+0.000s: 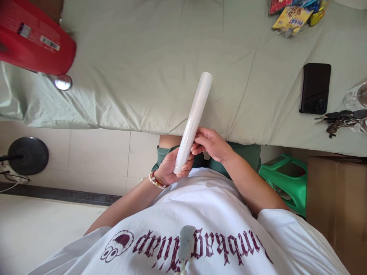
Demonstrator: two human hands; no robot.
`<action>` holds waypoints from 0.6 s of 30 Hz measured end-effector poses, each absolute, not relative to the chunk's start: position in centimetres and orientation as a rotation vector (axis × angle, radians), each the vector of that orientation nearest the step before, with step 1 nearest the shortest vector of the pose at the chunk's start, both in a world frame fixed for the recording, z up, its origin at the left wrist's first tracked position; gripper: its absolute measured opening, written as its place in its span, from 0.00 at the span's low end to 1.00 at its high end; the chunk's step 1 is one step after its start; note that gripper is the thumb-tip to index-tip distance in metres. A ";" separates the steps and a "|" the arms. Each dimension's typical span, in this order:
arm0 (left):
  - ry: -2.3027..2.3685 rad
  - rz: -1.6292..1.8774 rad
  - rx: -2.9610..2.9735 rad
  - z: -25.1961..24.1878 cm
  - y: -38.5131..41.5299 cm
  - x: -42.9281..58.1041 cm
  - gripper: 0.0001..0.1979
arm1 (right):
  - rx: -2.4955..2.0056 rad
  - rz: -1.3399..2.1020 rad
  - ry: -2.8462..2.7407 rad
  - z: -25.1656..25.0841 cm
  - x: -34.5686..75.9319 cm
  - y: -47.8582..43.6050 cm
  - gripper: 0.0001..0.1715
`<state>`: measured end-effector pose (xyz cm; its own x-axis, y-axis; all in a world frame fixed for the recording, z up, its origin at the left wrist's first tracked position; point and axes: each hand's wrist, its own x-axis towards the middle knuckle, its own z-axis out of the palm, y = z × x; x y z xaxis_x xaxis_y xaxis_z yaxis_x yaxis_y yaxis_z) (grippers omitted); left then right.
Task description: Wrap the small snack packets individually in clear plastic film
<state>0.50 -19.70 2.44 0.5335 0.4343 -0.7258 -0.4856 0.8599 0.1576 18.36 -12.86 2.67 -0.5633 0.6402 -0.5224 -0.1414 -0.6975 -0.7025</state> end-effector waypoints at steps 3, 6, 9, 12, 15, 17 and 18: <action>0.859 0.555 -0.051 2.4 -19.6 0.9 0.21 | -1.137 2.232 -0.885 2.9 18.0 -13.1 0.18; 0.882 0.578 -0.032 2.2 -19.6 1.3 0.20 | -1.232 2.142 -0.990 2.8 17.5 -13.4 0.23; 0.842 0.588 -0.052 2.2 -19.7 1.5 0.17 | -1.268 2.136 -1.020 2.6 17.4 -13.6 0.24; 0.810 0.584 -0.112 2.4 -19.8 1.3 0.15 | -1.211 2.205 -0.980 2.7 17.6 -13.6 0.21; 0.807 0.571 -0.142 2.5 -19.7 1.1 0.15 | -1.157 2.246 -0.942 3.0 18.0 -13.4 0.20; 0.799 0.545 -0.149 2.5 -19.6 0.9 0.17 | -1.114 2.269 -0.916 3.1 18.1 -13.3 0.20; 0.795 0.530 -0.150 2.5 -19.6 0.9 0.17 | -1.092 2.281 -0.902 3.1 18.1 -13.3 0.21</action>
<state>0.86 -19.59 2.48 0.5783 0.3958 -0.7134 -0.5059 0.8600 0.0671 18.12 -13.33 3.12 -0.5836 0.6339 -0.5076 -0.1151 -0.6833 -0.7210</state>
